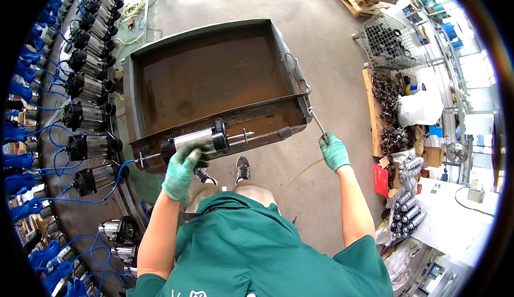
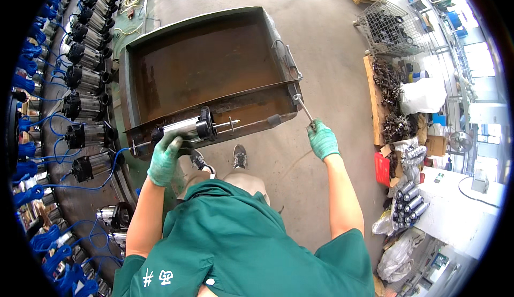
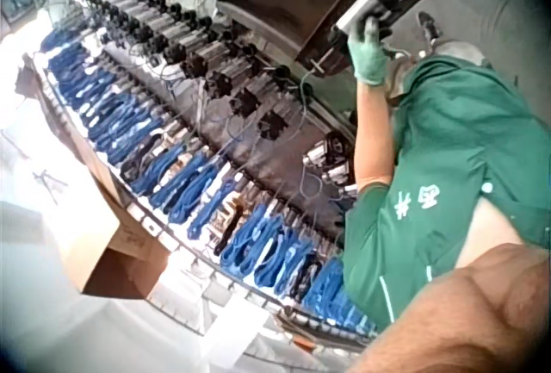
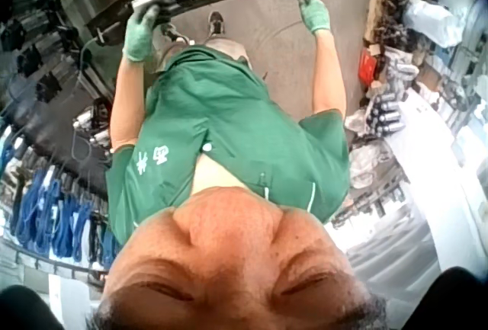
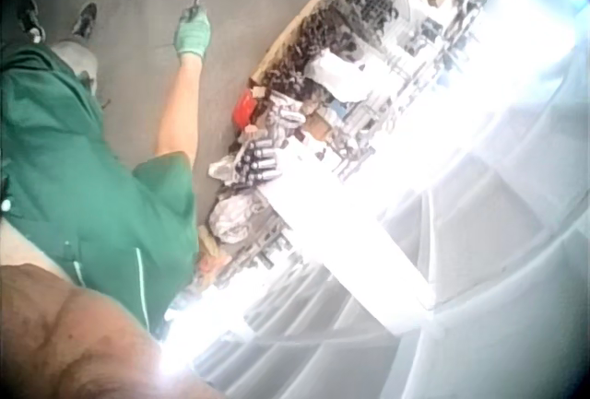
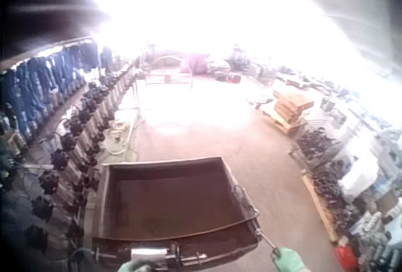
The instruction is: The person repeatedly picks up cylindrical pumps from a rack, connects a blue hose, and submerges them in a water-filled metal tray to test their operation. The person then removes the pumps, disconnects the hose, and returns them to the rack.
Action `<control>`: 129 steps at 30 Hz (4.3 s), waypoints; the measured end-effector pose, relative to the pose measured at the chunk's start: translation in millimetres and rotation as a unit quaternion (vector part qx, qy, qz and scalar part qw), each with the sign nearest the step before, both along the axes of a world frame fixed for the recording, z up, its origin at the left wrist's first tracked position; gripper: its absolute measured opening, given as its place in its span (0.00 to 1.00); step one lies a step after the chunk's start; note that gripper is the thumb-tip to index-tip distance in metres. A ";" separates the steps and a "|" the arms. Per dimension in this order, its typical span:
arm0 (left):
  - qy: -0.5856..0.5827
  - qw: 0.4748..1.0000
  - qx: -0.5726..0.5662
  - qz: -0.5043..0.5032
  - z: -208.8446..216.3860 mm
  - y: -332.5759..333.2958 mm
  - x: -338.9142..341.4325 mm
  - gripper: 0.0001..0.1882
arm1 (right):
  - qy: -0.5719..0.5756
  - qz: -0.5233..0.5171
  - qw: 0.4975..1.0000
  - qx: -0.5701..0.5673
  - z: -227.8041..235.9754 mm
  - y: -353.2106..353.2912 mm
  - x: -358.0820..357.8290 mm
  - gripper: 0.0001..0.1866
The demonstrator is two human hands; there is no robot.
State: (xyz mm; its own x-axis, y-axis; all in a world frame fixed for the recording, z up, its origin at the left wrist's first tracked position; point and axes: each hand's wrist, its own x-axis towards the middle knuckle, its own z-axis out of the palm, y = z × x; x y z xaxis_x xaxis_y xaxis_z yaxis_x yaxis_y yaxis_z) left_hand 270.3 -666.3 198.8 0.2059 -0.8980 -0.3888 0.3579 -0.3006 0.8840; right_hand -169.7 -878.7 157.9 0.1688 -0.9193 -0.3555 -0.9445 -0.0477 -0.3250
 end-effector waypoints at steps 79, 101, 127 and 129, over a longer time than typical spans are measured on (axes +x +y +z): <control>-0.570 0.754 0.301 -0.122 -118.2 -46.1 226.2 0.16 | 0.042 0.246 0.966 -0.061 -119.4 -82.8 422.4 0.16; -0.605 0.715 0.334 -0.106 -126.2 -53.6 216.7 0.17 | 0.096 0.034 0.990 -0.093 -114.5 -156.5 229.3 0.22; -0.615 0.711 0.329 -0.096 -131.2 -52.3 216.5 0.17 | 0.133 0.045 0.990 -0.016 -105.2 -160.6 234.9 0.23; -0.616 0.713 0.322 -0.089 -134.0 -50.4 217.0 0.17 | 0.136 0.045 0.990 -0.015 -105.3 -160.8 235.4 0.23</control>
State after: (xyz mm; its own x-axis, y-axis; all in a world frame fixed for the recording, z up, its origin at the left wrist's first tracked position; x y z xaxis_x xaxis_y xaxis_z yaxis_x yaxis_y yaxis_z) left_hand 487.3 -716.7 64.8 0.6521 -0.6702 -0.3543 -0.6666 -0.7295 0.1531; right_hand 65.7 -1039.6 52.5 0.1524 -0.9159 -0.3713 -0.9883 -0.1414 -0.0570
